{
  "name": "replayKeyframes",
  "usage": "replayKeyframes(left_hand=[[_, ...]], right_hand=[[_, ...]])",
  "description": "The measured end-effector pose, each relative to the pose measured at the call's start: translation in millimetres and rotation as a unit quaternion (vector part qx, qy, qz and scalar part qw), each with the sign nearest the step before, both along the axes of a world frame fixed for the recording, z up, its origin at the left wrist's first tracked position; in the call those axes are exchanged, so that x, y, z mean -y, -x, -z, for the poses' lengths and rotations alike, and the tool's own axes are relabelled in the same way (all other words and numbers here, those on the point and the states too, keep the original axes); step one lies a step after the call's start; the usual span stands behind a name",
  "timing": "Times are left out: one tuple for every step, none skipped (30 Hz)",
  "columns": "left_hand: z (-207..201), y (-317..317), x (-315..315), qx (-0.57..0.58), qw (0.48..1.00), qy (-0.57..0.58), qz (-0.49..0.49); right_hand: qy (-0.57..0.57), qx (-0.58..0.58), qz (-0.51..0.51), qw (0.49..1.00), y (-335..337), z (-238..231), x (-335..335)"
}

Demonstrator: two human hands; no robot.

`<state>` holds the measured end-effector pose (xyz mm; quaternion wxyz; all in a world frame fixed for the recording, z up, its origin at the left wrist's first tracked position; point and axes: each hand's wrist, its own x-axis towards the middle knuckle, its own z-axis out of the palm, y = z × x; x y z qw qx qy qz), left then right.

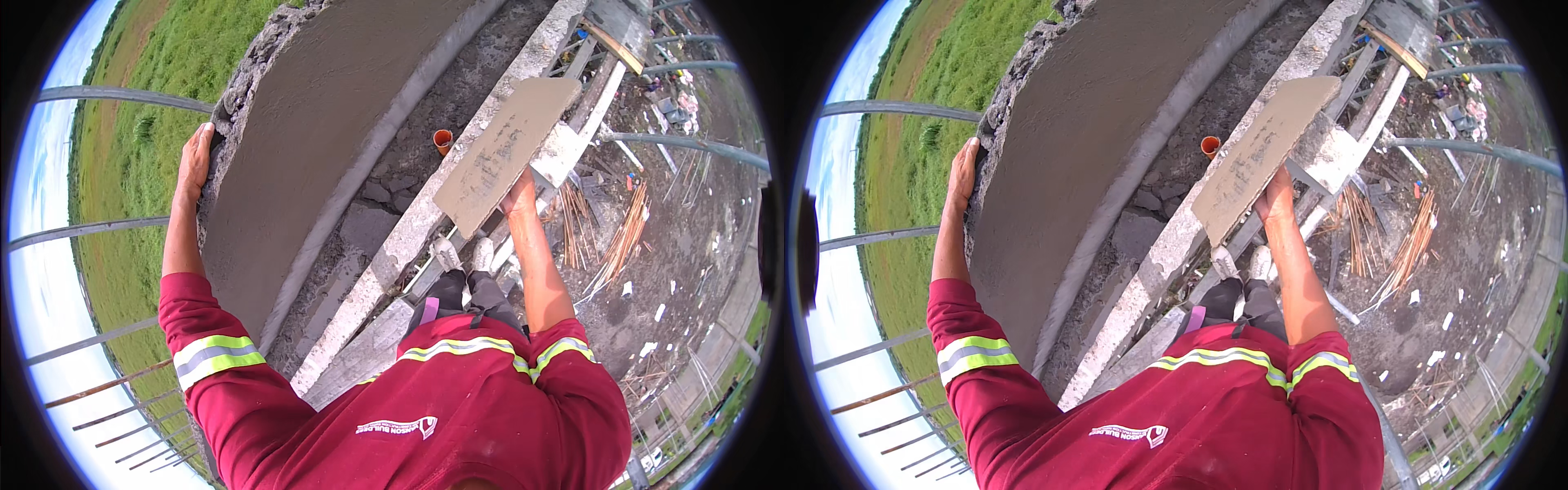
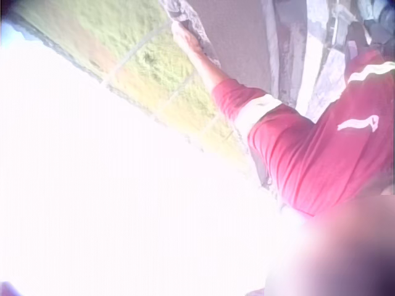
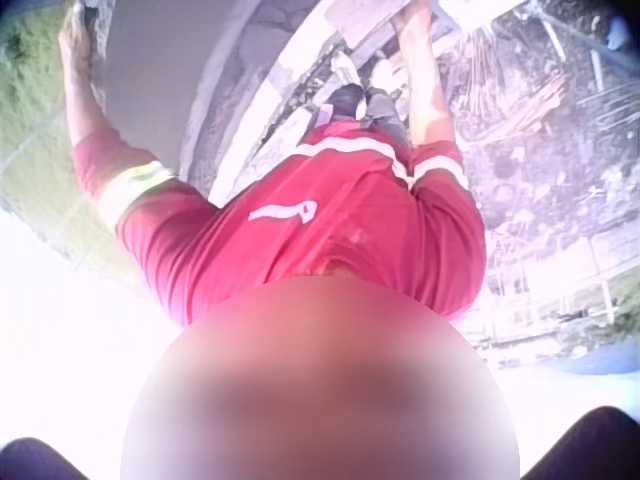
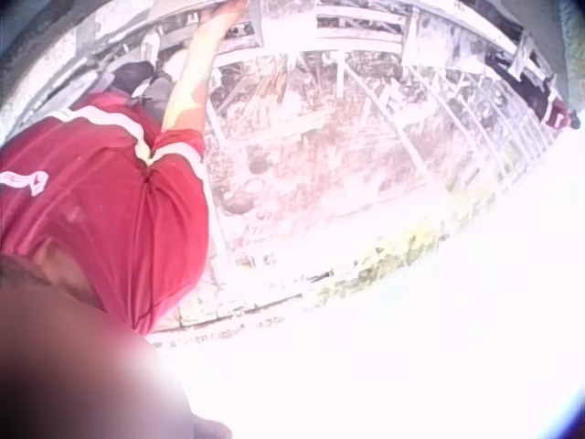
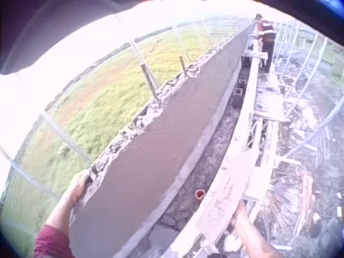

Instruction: The person smooths wet concrete on a curved wall using a trowel and a float. They repeatedly apply and level the concrete along the wall's surface, moving along the scaffolding as they work.

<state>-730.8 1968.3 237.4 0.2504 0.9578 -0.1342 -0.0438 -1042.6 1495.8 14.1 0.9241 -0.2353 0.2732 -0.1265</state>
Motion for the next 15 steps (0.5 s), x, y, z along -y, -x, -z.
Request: replayKeyframes(left_hand=[[1.1,1.1,-0.5,0.009,1.0,-0.015,-0.016],[1.4,1.0,0.1,-0.005,1.0,0.005,-0.004],[1.1,1.5,0.7,-0.016,1.0,0.014,-0.004],[0.2,3.3,0.7,-0.021,1.0,0.014,-0.009],[-0.7,4.7,1.5,-0.031,0.999,0.014,-0.013],[-1.5,5.9,2.5,-0.035,0.999,0.006,-0.02],[-3.5,6.1,3.0,-0.034,0.999,-0.006,-0.022],[-4.5,6.6,3.7,-0.055,0.998,-0.003,-0.023],[-5.4,6.3,4.7,-0.049,0.999,-0.005,-0.009],[-5.0,8.5,4.7,-0.033,0.999,-0.007,0.005],[-6.4,9.7,4.0,0.001,1.0,-0.008,0.029],[-6.5,10.6,5.4,0.0,1.0,0.001,0.018],[-9.0,11.9,5.5,-0.04,0.999,0.016,-0.003],[-13.2,11.6,6.8,-0.069,0.997,0.02,-0.022],[-17.2,10.3,10.6,-0.09,0.995,0.024,-0.034]], right_hand=[[0.01,0.015,0.007,1.0,1.5,-0.8,3.3],[0.021,0.017,0.015,1.0,-1.5,-1.4,6.4],[0.033,0.02,0.025,0.999,-5.4,-1.6,6.6],[0.025,0.012,0.025,0.999,-10.1,-1.1,2.2],[0.019,0.007,0.028,0.999,-18.8,-0.2,-5.4],[0.011,0.001,0.031,0.999,-27.9,1.4,-15.6],[0.005,0.004,0.011,1.0,-36.6,3.8,-28.3],[0.0,-0.033,0.001,0.999,-45.3,7.3,-43.7],[0.011,-0.019,-0.024,0.999,-51.9,10.5,-57.4],[0.014,-0.02,-0.03,0.999,-58.6,13.5,-71.2],[0.024,-0.035,-0.018,0.999,-63.5,15.8,-84.3],[0.02,-0.031,-0.022,0.999,-68.0,16.3,-92.2],[0.011,-0.034,-0.029,0.999,-69.2,16.5,-101.8],[0.008,-0.046,-0.025,0.999,-70.4,15.9,-107.4],[0.007,-0.053,-0.022,0.998,-73.5,14.7,-109.3]])
